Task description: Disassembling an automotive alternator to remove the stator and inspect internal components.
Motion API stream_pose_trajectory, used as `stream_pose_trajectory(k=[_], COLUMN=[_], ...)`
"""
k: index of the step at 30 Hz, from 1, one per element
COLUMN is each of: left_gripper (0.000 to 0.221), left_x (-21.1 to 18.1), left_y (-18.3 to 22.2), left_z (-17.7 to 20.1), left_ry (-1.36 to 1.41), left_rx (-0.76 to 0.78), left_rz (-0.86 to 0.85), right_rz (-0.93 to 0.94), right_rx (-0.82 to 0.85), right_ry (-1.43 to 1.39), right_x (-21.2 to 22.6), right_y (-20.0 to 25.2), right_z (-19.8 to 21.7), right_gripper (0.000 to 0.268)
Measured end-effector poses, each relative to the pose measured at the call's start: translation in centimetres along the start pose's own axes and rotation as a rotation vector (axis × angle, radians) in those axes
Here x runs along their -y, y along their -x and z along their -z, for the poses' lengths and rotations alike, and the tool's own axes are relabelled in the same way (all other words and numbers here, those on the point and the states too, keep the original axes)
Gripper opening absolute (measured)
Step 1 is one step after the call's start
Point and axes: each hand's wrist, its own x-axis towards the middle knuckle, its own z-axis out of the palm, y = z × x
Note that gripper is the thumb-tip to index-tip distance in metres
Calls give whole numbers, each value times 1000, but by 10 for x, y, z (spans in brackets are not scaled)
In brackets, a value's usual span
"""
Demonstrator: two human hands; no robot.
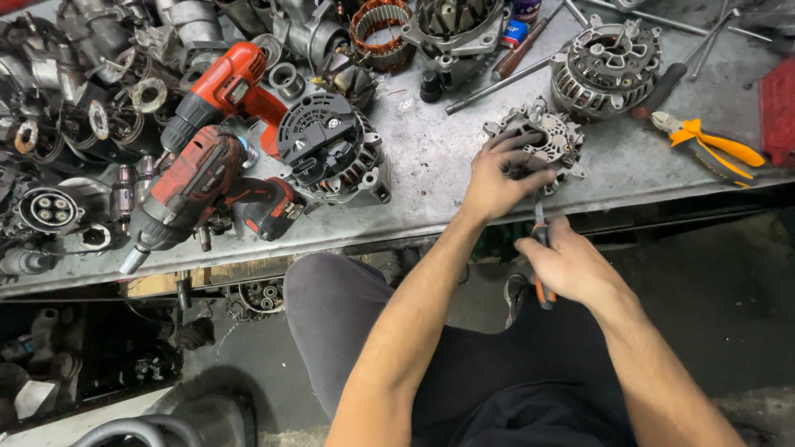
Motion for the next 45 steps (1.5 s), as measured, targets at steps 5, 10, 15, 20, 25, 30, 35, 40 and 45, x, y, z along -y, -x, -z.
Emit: stream_pose_trajectory(k=[5,10,15,20,25,30,35,40,45], left_gripper=[67,70,122,84,75,57,63,109,140], left_x=[-6,-13,-19,6,20,29,-44,-105,-86], left_y=[3,3,7,4,-15,-15,-22,-3,1], left_z=[26,26,32,52,85,114,90,69,51], left_ry=[246,-114,-203,-371,-385,-551,-163,-522,-702], left_rx=[81,-3,-61,160,209,-56,-127,67,-41], left_rz=[68,-12,178,106,-69,122,247,330,319], right_rz=[-42,-169,66,43,311,23,-37,51,-96], right_rx=[-13,25,-345,-364,-537,-550,-548,-469,-415], right_ry=[310,285,587,769,931,774,772,829,1075], right_x=[3,-48,-97,-67,-79,-111,-161,-190,-128], right_y=[44,33,-50,-102,-136,-135,-166,-204,-132], right_z=[28,69,89,77,78,130,180,198,190], right_gripper=[48,50,55,53,40,68,75,80,74])
